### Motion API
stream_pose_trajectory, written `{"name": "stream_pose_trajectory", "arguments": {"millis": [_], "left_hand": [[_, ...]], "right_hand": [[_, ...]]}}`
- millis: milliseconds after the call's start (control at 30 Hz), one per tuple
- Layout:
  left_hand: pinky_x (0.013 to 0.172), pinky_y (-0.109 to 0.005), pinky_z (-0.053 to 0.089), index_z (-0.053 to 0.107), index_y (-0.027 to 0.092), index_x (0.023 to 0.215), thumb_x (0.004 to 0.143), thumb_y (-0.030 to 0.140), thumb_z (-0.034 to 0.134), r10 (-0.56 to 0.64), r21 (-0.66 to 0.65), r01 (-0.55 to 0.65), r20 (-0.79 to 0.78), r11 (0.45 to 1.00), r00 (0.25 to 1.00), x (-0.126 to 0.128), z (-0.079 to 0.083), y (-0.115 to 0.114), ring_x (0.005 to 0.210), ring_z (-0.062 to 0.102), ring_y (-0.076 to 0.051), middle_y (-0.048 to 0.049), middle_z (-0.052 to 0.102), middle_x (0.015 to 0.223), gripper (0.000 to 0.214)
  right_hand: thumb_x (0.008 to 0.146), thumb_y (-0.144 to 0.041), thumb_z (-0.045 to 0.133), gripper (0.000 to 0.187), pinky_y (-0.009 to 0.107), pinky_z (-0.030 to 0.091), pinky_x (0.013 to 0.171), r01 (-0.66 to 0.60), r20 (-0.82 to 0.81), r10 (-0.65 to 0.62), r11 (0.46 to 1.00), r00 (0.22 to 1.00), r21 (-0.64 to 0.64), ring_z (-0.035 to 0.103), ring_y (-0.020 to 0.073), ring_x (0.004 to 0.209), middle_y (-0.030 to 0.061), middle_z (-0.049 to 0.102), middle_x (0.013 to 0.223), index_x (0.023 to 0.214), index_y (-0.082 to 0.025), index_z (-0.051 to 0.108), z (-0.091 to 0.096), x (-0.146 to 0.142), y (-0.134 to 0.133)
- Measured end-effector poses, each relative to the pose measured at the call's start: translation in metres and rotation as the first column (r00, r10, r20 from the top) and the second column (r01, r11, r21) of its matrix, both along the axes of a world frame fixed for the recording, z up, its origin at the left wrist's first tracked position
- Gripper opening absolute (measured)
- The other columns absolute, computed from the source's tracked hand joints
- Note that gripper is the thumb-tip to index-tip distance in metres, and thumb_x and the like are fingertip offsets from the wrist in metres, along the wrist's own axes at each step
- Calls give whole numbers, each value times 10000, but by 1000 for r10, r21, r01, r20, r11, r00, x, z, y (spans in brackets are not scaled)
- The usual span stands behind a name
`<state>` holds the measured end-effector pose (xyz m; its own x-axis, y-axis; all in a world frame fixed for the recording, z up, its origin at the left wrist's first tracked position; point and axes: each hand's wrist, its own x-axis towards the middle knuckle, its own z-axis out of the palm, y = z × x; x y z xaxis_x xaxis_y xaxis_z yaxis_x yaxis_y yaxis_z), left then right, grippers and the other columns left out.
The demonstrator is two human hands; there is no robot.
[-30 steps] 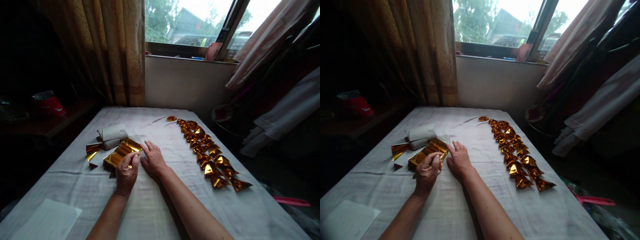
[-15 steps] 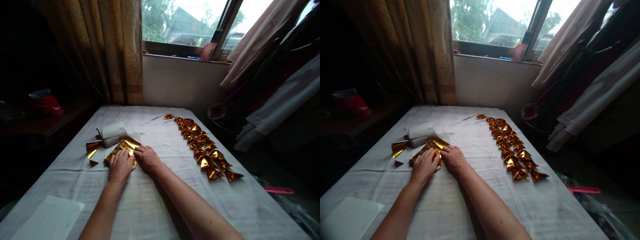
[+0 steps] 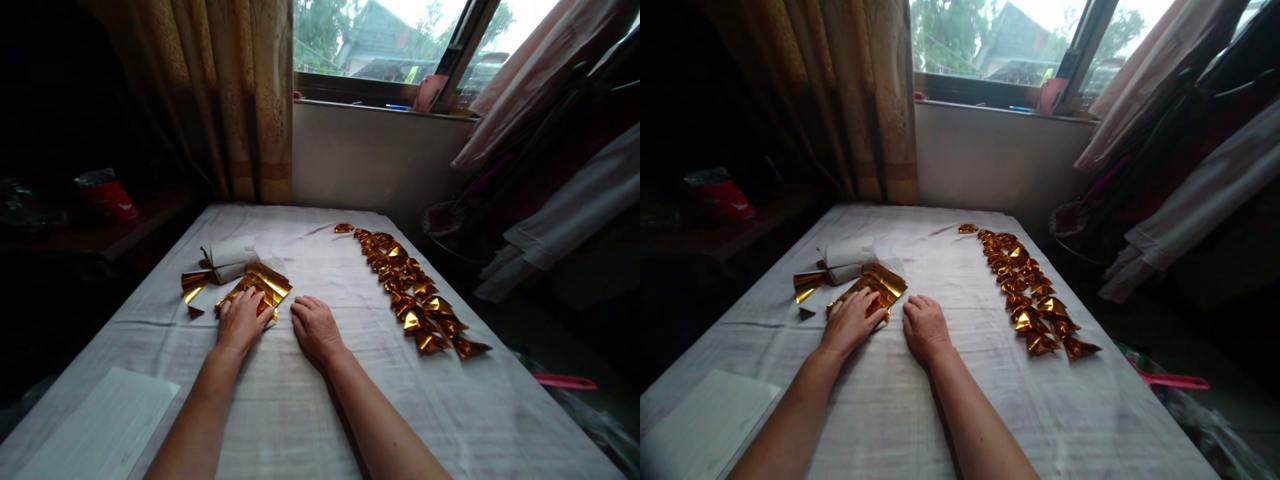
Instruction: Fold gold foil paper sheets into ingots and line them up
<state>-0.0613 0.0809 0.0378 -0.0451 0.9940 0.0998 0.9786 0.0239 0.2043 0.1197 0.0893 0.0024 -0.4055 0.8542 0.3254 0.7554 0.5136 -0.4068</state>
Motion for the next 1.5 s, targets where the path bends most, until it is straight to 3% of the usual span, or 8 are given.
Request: {"name": "stream_pose_trajectory", "arguments": {"millis": [233,367,600,733,933,1133,1333,1500], "left_hand": [[675,-260,396,711,235,834,938,371,519,-31,-66,36,68,997,997,0,22,-5,877,659,-194,-28,740,968,257],[630,-259,348,691,214,786,946,369,505,37,-94,-34,25,995,999,0,29,-6,836,646,-183,-36,740,955,291],[680,-256,377,661,212,800,938,317,524,-244,-64,251,99,966,965,16,42,-14,819,640,-172,-21,716,888,221],[674,-248,416,671,222,811,910,298,554,-363,-104,379,141,920,921,22,48,-21,806,654,-177,-18,718,861,171],[984,-372,487,627,247,1211,914,290,529,-317,270,283,89,920,944,19,50,-21,1151,630,-246,-69,670,1268,316],[1100,-445,435,449,198,1427,953,371,507,-324,576,222,80,787,943,24,48,-18,1328,508,-282,-135,488,1479,508],[1103,-455,427,617,218,1270,958,417,511,-499,309,464,40,830,866,49,16,-18,1307,528,-269,-104,577,1409,385],[1175,-582,255,493,247,1427,862,606,593,-577,-72,580,65,811,814,70,-10,-27,1440,357,-334,-129,415,1549,677]], "right_hand": [[886,-180,543,274,402,459,1030,82,-172,-78,996,982,18,615,236,1149,69,708,1200,1094,-226,715,-10,14,-19],[872,-158,513,359,375,488,993,121,-239,-100,990,966,72,634,216,1113,89,706,1197,1191,-196,672,-18,15,-17],[844,-151,550,564,456,363,1106,174,-162,-124,922,979,347,412,286,1369,154,481,1473,1407,-170,517,-14,12,-21],[874,-245,607,357,486,308,1120,123,-158,-62,902,986,414,402,299,1380,114,515,1454,1228,-251,657,-4,16,-24],[925,-245,510,218,293,493,825,114,-353,-51,981,934,158,686,173,799,45,762,872,933,-223,727,12,27,-27],[891,-398,494,318,262,520,689,292,-682,-361,931,636,-220,688,189,752,31,751,800,861,-197,737,22,47,-14],[821,-349,555,369,363,549,864,321,-523,-571,808,632,-494,710,246,946,103,765,1009,1080,-162,738,0,73,-6],[878,-310,456,422,358,573,820,209,-492,-519,806,699,-553,721,217,869,75,768,932,1211,-177,679,-6,94,-15]]}}
